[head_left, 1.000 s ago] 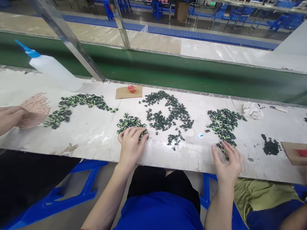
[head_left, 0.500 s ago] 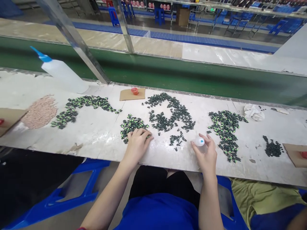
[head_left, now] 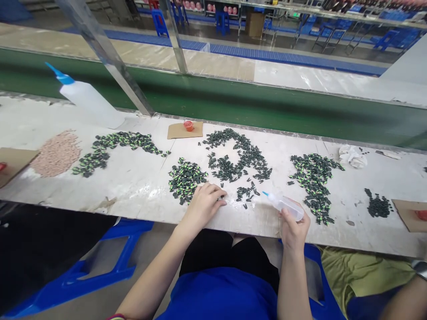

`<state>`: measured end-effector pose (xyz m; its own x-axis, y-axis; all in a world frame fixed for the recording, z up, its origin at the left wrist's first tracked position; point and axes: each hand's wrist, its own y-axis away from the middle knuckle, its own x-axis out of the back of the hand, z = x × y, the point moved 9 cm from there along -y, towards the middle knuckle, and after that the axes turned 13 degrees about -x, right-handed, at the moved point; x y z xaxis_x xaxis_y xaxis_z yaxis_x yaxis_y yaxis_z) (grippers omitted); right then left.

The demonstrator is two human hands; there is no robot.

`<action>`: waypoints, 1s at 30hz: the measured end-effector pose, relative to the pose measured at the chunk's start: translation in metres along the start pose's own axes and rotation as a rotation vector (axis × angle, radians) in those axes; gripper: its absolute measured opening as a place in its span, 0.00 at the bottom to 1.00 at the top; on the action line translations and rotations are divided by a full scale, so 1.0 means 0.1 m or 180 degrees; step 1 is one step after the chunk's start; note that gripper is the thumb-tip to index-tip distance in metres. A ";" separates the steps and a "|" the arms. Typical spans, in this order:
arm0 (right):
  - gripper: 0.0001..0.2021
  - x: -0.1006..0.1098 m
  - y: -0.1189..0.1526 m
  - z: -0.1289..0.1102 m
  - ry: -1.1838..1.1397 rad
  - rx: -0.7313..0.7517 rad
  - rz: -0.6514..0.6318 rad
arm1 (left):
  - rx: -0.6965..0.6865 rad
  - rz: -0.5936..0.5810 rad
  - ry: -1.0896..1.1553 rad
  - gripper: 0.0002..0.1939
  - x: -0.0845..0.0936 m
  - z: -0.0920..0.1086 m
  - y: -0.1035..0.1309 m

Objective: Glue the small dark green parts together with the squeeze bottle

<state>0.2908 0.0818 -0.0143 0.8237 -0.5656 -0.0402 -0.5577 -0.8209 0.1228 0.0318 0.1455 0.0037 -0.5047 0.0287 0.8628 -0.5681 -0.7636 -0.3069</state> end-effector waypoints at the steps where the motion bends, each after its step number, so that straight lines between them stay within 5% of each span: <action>1: 0.13 0.01 0.00 0.02 -0.0150 -0.0046 0.0007 | -0.0051 -0.0057 -0.0049 0.06 -0.02 0.03 -0.01; 6: 0.13 -0.01 0.03 0.10 -0.0201 -0.0173 0.0018 | -0.0170 -0.0012 -0.0284 0.11 -0.04 0.08 -0.02; 11: 0.13 -0.06 0.10 0.16 0.0053 -0.0223 0.0103 | -0.0361 0.0325 0.0379 0.09 -0.07 0.22 0.04; 18: 0.12 -0.32 0.24 0.06 0.0481 -0.0229 -0.0085 | 0.0074 0.0477 0.0395 0.07 -0.13 0.18 0.22; 30: 0.10 -0.51 0.27 0.09 0.1031 -0.0168 -0.0581 | 0.0070 0.0709 0.0527 0.07 -0.13 0.20 0.29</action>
<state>0.2329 0.0877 -0.0183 0.9034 -0.3492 0.2487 -0.3997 -0.8959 0.1939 0.0352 0.1099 -0.0087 -0.7160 -0.0380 0.6971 -0.4177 -0.7767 -0.4714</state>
